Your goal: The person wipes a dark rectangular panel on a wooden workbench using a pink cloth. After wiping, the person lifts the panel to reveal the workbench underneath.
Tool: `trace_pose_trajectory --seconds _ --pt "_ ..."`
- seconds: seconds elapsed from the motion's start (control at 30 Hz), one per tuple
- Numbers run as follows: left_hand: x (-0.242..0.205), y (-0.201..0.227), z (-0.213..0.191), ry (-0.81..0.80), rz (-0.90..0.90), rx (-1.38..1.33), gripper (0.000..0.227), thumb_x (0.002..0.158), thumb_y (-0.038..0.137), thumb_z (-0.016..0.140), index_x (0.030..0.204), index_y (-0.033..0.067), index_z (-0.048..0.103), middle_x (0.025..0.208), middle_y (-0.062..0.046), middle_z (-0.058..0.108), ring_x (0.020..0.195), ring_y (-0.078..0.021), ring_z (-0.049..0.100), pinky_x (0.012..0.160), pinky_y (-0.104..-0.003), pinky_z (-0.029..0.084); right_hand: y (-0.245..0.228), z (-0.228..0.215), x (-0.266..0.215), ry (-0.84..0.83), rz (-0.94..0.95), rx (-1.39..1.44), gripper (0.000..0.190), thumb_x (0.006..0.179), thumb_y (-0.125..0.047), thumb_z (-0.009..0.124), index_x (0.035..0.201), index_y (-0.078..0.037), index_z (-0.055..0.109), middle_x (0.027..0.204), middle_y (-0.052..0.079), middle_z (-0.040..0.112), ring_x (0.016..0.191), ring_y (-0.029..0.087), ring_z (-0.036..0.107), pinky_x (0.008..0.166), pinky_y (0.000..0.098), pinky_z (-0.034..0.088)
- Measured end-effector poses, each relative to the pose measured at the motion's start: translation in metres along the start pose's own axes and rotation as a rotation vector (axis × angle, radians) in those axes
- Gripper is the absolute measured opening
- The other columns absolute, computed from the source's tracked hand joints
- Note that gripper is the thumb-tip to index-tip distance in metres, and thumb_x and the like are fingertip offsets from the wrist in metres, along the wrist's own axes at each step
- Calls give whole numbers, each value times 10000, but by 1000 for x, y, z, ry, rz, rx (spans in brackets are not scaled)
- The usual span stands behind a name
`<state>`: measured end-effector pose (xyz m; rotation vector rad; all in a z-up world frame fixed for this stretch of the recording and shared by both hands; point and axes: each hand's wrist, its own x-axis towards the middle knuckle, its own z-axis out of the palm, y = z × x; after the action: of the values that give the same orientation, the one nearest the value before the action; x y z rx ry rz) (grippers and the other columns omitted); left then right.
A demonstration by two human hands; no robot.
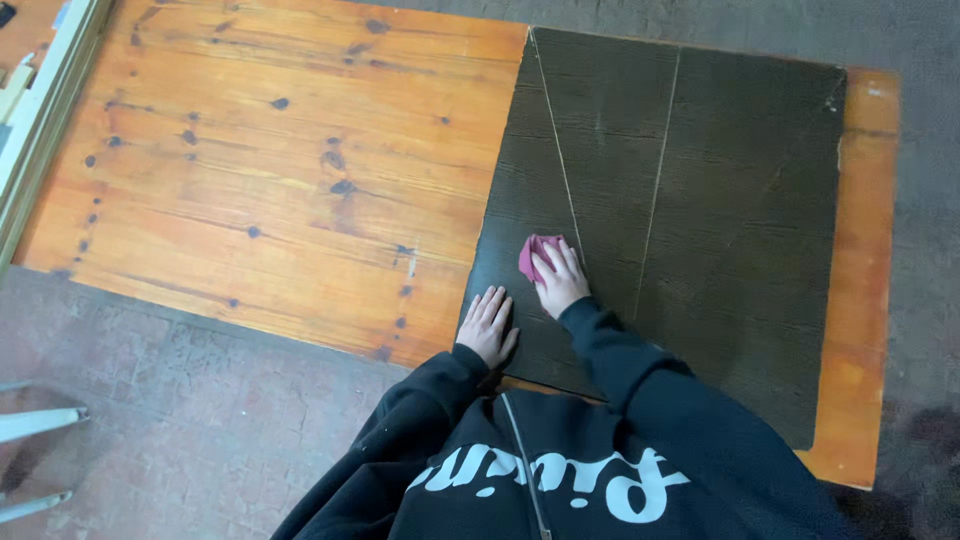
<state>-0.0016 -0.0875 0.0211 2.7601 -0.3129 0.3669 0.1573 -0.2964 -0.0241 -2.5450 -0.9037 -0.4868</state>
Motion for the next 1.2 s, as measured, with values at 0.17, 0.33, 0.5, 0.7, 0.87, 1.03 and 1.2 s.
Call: trace_pose_trajectory --seconds 0.17,0.33,0.5,0.7,0.87,1.03,1.2 --pt "-1 -2 -7 30 23 -42 714 997 412 835 1600 51 708 1727 -254 622 1653 -438 556 1363 -599 412 -20 9 1 19 -20 56 645 954 -307 819 1592 -255 741 1665 134 657 1601 530 562 1302 661 504" --pt "2 -14 -7 3 73 -74 723 1003 472 820 1584 55 715 1714 -240 633 1650 -418 562 1373 -566 409 -27 -10 -12 -28 -40 39 625 959 -323 806 1580 -277 746 1667 106 659 1610 499 567 1298 641 516" --pt "10 -35 -8 -9 138 -132 733 1008 516 819 1569 53 725 1712 -242 635 1640 -419 576 1370 -557 420 -14 -18 -14 -74 -16 -14 650 945 -351 817 1589 -321 734 1670 56 653 1613 462 578 1298 611 538" --pt "17 -53 -10 24 202 -193 737 991 531 824 1549 57 732 1691 -238 646 1636 -419 581 1362 -553 437 -40 -10 18 -66 144 -17 597 968 -285 829 1561 -255 768 1647 115 671 1602 527 563 1292 676 528" --pt "21 -67 -6 61 265 -226 696 992 535 812 1504 67 762 1635 -238 683 1595 -428 624 1341 -548 479 -58 37 28 7 180 -67 662 929 -307 844 1583 -268 745 1677 100 642 1616 509 546 1306 661 494" --pt "23 -80 -10 48 329 -278 679 995 502 819 1499 50 767 1641 -249 681 1600 -438 620 1333 -549 489 -67 23 21 -32 165 -24 666 935 -288 828 1595 -285 739 1690 84 642 1622 499 547 1291 661 510" --pt "26 -85 -14 31 364 -320 676 972 464 846 1490 35 775 1639 -264 685 1599 -444 623 1331 -552 497 -57 15 20 -85 185 -20 652 939 -289 830 1585 -283 744 1695 83 642 1633 487 542 1292 662 517"
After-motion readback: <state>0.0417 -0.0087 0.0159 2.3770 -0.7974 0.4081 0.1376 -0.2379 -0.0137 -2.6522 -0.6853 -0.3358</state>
